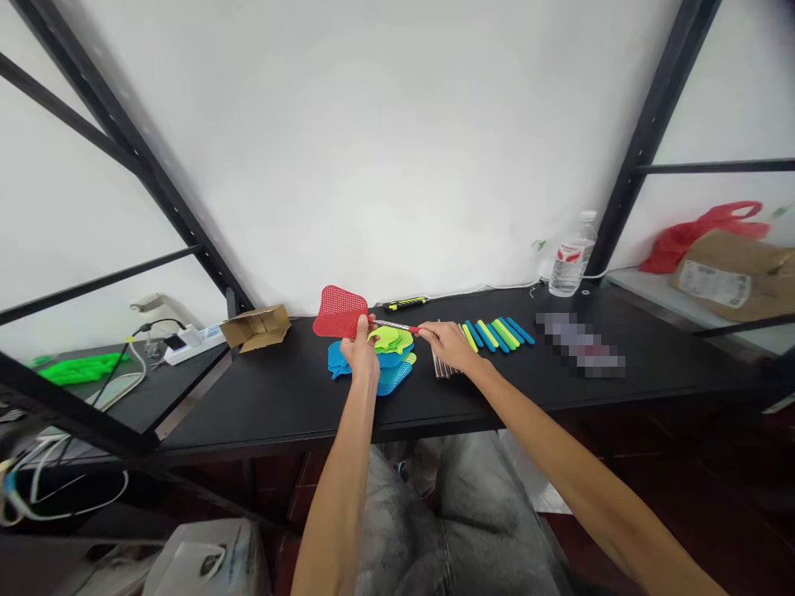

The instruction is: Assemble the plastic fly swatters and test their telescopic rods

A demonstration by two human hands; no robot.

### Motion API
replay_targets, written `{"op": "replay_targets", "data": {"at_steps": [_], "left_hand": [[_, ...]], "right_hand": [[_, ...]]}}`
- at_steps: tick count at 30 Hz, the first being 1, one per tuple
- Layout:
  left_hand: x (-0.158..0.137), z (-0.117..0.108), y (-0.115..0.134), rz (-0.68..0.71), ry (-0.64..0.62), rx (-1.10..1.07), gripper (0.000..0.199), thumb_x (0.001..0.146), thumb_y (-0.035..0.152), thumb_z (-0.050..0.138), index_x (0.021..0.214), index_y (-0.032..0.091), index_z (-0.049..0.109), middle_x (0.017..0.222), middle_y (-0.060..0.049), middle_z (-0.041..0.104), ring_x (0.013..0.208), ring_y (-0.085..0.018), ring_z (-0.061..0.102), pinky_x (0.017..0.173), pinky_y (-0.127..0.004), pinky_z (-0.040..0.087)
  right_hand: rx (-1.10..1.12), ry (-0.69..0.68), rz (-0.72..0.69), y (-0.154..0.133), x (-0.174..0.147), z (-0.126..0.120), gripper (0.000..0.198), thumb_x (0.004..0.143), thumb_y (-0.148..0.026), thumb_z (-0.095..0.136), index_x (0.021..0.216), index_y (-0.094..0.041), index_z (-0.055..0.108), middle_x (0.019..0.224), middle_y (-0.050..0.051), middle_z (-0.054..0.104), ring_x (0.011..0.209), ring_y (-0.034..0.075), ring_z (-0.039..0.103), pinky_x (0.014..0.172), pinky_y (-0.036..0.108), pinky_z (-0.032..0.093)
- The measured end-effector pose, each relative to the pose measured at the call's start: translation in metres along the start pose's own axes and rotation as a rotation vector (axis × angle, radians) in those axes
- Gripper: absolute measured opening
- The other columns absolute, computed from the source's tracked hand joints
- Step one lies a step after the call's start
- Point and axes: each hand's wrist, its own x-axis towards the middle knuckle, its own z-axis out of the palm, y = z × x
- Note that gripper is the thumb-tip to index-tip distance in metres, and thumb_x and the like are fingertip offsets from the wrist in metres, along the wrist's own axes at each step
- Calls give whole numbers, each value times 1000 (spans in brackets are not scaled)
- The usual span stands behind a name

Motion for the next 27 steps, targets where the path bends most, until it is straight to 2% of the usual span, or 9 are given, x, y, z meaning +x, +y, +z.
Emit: {"op": "replay_targets", "data": {"at_steps": [3, 6, 8, 11, 13, 16, 18, 22, 27], "left_hand": [[1, -3, 3, 20, 36, 46, 46, 67, 46, 82, 96, 12, 71, 96, -11, 75, 76, -15, 69, 56, -21, 44], [2, -6, 5, 42, 108, 88, 49, 68, 48, 80, 98, 11, 71, 99, -14, 74, 77, -17, 69, 52, -20, 42], [4, -10, 7, 31, 106, 154, 52, 70, 52, 78, 100, 10, 71, 102, -16, 74, 78, -20, 70, 50, -21, 42], [6, -22, 14, 31, -49, 428, 50, 77, 57, 70, 100, 13, 73, 104, -16, 74, 84, -25, 71, 57, -26, 49], [6, -34, 20, 148, -177, 763, 44, 83, 55, 64, 102, 16, 74, 105, -14, 75, 94, -28, 70, 74, -34, 53], [3, -52, 24, 405, -361, 1262, 40, 87, 46, 63, 116, 22, 72, 123, -11, 70, 117, -32, 60, 101, -44, 44], [0, -58, 21, 485, -487, 1444, 42, 88, 45, 61, 124, 24, 68, 135, -9, 63, 127, -33, 53, 106, -46, 38], [-4, -60, 12, 470, -633, 1540, 38, 92, 48, 56, 119, 26, 70, 130, -6, 67, 122, -30, 56, 101, -43, 39], [-4, -60, 11, 505, -642, 1505, 31, 92, 45, 57, 107, 25, 74, 115, -7, 72, 106, -27, 61, 94, -39, 40]], "right_hand": [[65, -10, 6, -2, 1, 0, 31, 100, -39, 46, 107, -20, 71, 80, 3, 70, 70, 17, 60, 67, 26, 39], [103, 37, 21, -3, 2, 0, 27, 94, -37, 56, 113, -21, 67, 94, 4, 71, 82, 18, 63, 74, 27, 43], [88, 72, 20, 0, 7, -1, 22, 93, -33, 56, 108, -21, 68, 100, 6, 71, 87, 19, 63, 77, 28, 44], [29, 134, 75, 15, 21, -7, 21, 93, -29, 52, 99, -20, 70, 95, 6, 72, 84, 20, 64, 79, 30, 45], [-25, 162, 153, 32, 35, -11, 21, 91, -28, 53, 98, -18, 71, 92, 7, 73, 83, 21, 65, 80, 31, 45], [-98, 103, 292, 59, 57, -11, 21, 88, -26, 55, 97, -17, 72, 89, 7, 74, 85, 22, 66, 82, 31, 46], [-129, 45, 353, 74, 67, -5, 20, 87, -23, 56, 96, -17, 73, 89, 7, 74, 86, 21, 66, 82, 31, 46], [-170, -22, 388, 93, 77, 15, 19, 86, -21, 58, 96, -18, 74, 90, 6, 75, 88, 20, 67, 84, 29, 47], [-265, -70, 428, 102, 81, 29, 18, 89, -23, 60, 99, -21, 74, 102, 6, 75, 99, 21, 66, 89, 29, 46]]}}
